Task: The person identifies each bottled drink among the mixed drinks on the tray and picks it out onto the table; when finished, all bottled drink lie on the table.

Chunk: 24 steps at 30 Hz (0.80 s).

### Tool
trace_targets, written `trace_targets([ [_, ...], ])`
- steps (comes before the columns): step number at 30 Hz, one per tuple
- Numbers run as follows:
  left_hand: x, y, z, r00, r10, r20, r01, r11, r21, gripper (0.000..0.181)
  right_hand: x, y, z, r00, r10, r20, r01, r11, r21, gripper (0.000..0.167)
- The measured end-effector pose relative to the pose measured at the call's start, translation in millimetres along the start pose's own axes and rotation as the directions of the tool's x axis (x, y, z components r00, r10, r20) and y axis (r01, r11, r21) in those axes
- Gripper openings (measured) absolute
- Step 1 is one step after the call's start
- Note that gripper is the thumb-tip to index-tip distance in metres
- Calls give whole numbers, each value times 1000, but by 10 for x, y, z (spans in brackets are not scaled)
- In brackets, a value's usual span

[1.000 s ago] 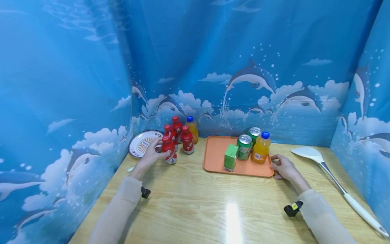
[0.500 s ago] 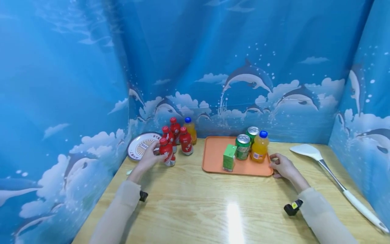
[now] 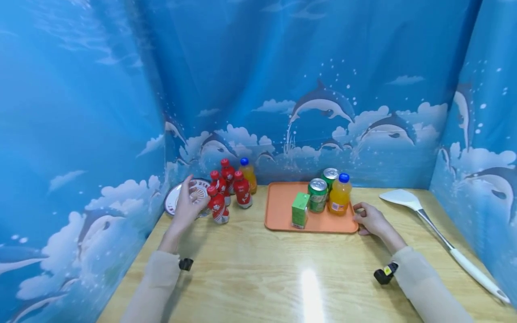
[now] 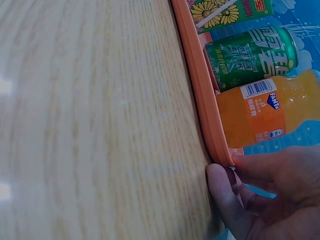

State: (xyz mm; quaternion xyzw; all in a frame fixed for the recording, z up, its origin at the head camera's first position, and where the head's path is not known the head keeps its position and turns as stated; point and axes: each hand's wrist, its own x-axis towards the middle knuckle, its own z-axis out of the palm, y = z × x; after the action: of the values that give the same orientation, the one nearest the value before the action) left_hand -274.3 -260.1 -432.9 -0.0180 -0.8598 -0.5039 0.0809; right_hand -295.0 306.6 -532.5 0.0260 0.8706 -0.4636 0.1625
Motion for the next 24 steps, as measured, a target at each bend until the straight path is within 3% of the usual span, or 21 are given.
trace_targets([
  [2, -23, 244, 57, 992, 70, -109, -69, 998, 9, 87, 7, -5, -17, 1000, 1, 1, -1, 1000, 0, 49],
  [5, -37, 581, 253, 972, 170, -161, -172, 985, 2, 76, 17, 0, -27, 1000, 14, 1, -14, 1000, -4, 50],
  [8, -8, 800, 535, 956, 270, -118, -275, 961, -23, 71, 11, 0, -29, 999, 33, 1, -33, 999, -4, 51],
  [13, 60, 996, 1083, 919, 395, -15, -395, 917, -49, 70, -9, -5, -19, 1000, 30, 0, -30, 1000, 1, 51],
  [16, 87, 1081, 1419, 915, 398, 59, -398, 917, -26, 73, -16, -13, -16, 1000, 22, -5, -22, 1000, -1, 51],
  [21, 107, 1235, 1981, 927, 307, 214, -308, 951, -28, 76, -22, -31, 6, 1000, 15, -6, -15, 1000, -7, 51],
  [24, 120, 1363, 2316, 913, 256, 318, -263, 965, -21, 76, -30, -41, 11, 1000, 16, -10, -16, 1000, 0, 50],
])
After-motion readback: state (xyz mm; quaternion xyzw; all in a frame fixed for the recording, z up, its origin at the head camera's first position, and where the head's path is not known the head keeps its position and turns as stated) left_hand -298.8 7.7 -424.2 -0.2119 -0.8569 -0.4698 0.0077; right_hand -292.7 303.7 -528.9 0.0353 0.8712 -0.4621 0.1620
